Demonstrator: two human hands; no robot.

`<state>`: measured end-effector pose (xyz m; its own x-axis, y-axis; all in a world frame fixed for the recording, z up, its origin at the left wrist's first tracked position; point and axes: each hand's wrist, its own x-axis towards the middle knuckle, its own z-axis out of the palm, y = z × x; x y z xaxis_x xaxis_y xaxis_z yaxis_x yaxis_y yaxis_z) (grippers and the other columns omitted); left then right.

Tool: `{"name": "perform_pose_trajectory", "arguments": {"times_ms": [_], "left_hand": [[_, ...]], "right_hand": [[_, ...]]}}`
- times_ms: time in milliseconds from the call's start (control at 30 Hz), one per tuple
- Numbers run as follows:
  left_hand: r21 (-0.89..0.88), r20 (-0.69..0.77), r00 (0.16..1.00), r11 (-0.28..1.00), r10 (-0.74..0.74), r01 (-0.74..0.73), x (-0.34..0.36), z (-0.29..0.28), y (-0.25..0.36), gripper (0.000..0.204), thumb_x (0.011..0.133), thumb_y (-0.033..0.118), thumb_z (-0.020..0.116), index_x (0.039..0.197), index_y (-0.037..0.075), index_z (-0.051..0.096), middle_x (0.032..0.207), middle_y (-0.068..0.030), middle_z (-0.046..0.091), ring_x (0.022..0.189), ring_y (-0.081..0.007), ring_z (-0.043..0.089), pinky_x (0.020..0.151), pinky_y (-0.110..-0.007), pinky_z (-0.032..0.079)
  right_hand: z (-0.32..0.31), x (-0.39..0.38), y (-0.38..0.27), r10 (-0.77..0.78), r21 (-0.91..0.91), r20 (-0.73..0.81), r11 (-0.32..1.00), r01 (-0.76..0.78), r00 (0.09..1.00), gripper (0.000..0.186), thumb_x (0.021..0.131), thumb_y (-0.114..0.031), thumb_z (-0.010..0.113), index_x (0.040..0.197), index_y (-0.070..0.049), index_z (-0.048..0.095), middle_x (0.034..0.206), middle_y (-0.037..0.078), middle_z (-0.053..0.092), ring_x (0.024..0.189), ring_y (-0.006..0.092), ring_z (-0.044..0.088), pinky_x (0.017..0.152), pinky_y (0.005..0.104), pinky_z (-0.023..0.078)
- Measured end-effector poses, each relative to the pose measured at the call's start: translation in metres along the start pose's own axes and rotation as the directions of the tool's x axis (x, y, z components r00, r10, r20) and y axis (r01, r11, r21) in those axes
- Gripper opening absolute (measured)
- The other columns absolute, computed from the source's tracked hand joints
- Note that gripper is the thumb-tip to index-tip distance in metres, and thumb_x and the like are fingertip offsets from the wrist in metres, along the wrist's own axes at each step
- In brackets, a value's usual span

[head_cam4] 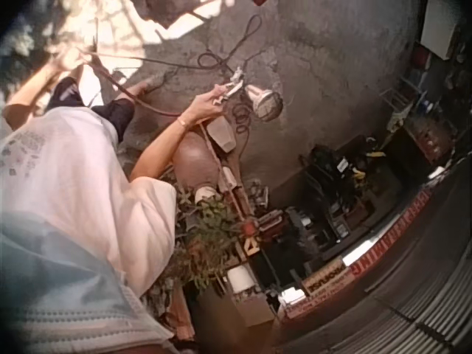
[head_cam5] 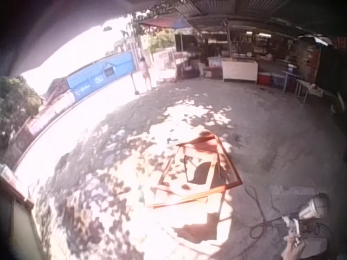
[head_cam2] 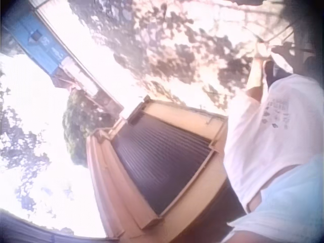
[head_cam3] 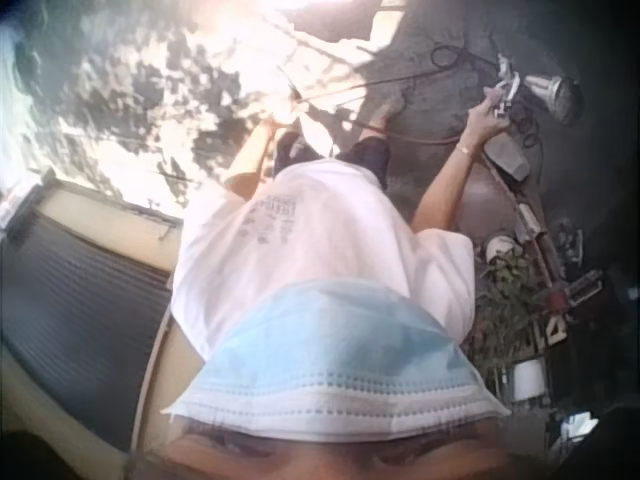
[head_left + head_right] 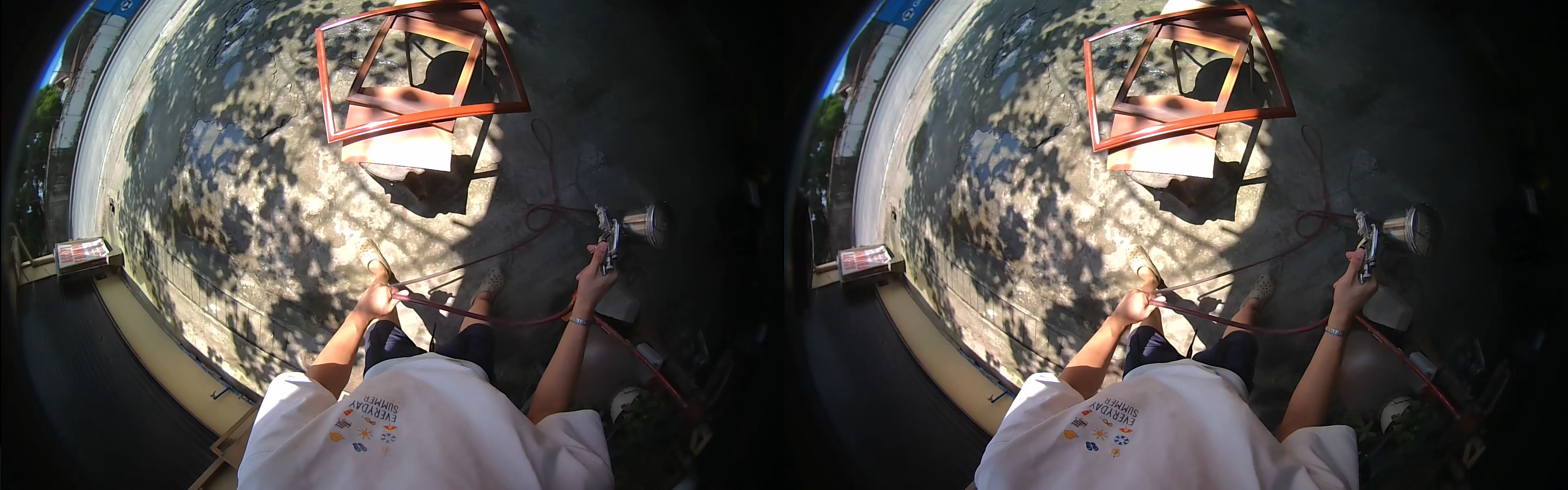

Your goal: The person carries several reddish-brown wooden frames to an outdoor area and places them on a stand. They then use a spray gun connected to a hose to apply a clear coat to the frames, moving around to cover all sides.

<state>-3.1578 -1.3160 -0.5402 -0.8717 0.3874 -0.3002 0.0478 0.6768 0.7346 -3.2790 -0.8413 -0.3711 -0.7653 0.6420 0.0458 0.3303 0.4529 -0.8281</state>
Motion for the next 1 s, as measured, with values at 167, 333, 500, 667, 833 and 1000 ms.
{"name": "perform_pose_trajectory", "arguments": {"times_ms": [167,333,500,667,833,1000], "left_hand": [[0.100,0.149,0.954,0.963,-0.262,0.249,-0.075,-0.117,-0.105,0.046,0.096,0.045,0.056,0.072,0.006,0.067,0.069,-0.0208,0.063,0.073,-0.0424,0.063,0.066,-0.049,0.051],[0.135,0.094,0.848,0.851,-0.521,0.508,-0.144,-0.210,-0.209,0.049,0.098,0.047,0.052,0.076,0.006,0.067,0.068,-0.0221,0.061,0.074,-0.0446,0.062,0.065,-0.051,0.047],[0.150,-0.051,0.850,0.838,-0.524,0.525,-0.191,-0.250,-0.287,0.038,0.100,0.032,0.055,0.080,0.000,0.061,0.079,-0.0235,0.060,0.075,-0.0464,0.056,0.066,-0.050,0.045],[0.111,-0.164,0.822,0.818,-0.545,0.564,-0.204,-0.236,-0.313,0.022,0.096,0.015,0.062,0.084,-0.003,0.058,0.097,-0.0262,0.065,0.106,-0.0420,0.061,0.084,-0.045,0.050],[0.157,-0.196,0.836,0.825,-0.513,0.543,-0.154,-0.229,-0.292,0.019,0.095,0.011,0.061,0.083,-0.003,0.057,0.098,-0.0270,0.065,0.104,-0.0440,0.062,0.084,-0.045,0.050],[0.184,-0.210,0.917,0.907,-0.339,0.378,-0.110,-0.222,-0.268,0.012,0.092,0.006,0.062,0.083,0.001,0.057,0.085,-0.0210,0.062,0.083,-0.0422,0.060,0.074,-0.045,0.049]], "right_hand": [[0.140,-0.103,-0.023,0.099,0.085,0.026,0.991,-0.101,0.995,0.049,0.102,-0.040,0.054,0.103,0.008,0.064,0.088,0.011,0.072,0.038,0.0111,0.051,0.033,0.0261,0.034],[0.288,-0.212,-0.058,0.234,0.210,0.263,0.933,-0.292,0.936,0.044,0.103,-0.036,0.052,0.116,0.005,0.063,0.087,0.008,0.069,0.041,0.0076,0.047,0.036,0.0230,0.033],[0.397,-0.291,-0.090,-0.066,0.305,0.483,0.947,-0.097,0.873,0.031,0.097,-0.023,0.062,0.112,0.004,0.064,0.084,0.012,0.068,0.061,0.0215,0.059,0.057,0.0316,0.045],[0.450,-0.310,-0.126,-0.210,0.347,0.599,0.938,-0.013,0.773,0.024,0.091,-0.015,0.068,0.107,0.003,0.065,0.082,0.015,0.066,0.071,0.0311,0.064,0.068,0.0366,0.051],[0.479,-0.274,-0.103,-0.219,0.370,0.501,0.929,0.021,0.837,0.017,0.087,-0.011,0.071,0.092,0.003,0.064,0.072,0.016,0.061,0.059,0.0312,0.060,0.058,0.0373,0.047],[0.456,-0.206,-0.064,-0.020,0.103,0.469,0.994,-0.032,0.883,0.025,0.095,-0.020,0.067,0.084,0.002,0.064,0.065,0.008,0.063,0.060,0.0135,0.059,0.054,0.0314,0.043]]}}
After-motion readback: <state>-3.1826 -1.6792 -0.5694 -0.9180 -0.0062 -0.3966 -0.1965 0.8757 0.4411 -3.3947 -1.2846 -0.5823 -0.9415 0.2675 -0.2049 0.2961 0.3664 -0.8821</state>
